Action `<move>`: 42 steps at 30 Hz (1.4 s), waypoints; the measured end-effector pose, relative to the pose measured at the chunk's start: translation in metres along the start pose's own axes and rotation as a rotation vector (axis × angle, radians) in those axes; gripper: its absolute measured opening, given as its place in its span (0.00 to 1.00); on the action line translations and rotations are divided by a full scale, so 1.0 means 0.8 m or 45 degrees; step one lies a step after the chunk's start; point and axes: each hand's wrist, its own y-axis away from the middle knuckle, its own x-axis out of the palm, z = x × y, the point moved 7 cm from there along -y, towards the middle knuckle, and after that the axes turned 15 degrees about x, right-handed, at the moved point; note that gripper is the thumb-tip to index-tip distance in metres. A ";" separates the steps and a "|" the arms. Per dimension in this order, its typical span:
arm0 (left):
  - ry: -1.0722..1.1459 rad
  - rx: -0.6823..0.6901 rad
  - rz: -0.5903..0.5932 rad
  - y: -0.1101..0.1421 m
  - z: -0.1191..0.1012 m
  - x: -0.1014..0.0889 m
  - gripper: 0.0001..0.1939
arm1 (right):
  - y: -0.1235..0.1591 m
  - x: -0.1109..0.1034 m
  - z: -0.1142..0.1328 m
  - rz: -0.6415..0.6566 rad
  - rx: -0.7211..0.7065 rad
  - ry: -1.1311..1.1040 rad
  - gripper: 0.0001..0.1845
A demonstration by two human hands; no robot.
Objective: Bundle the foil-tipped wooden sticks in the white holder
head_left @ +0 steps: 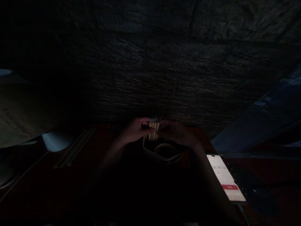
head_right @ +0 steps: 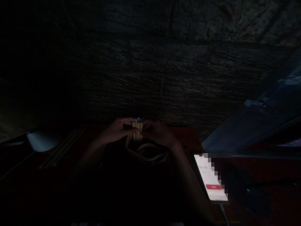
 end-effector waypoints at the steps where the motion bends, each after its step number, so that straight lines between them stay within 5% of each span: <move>1: 0.000 -0.009 -0.002 0.000 0.000 0.000 0.17 | 0.001 0.000 0.001 0.004 0.007 -0.010 0.08; 13: -0.060 -0.024 0.004 0.003 0.003 -0.006 0.19 | 0.001 -0.009 -0.001 -0.016 -0.014 -0.078 0.09; 24: -0.167 -0.013 -0.053 0.018 -0.022 -0.058 0.15 | 0.003 -0.012 -0.001 -0.093 -0.043 -0.046 0.12; 42: -0.130 0.006 -0.108 0.013 -0.021 -0.046 0.15 | 0.003 -0.020 -0.008 -0.055 0.015 -0.208 0.17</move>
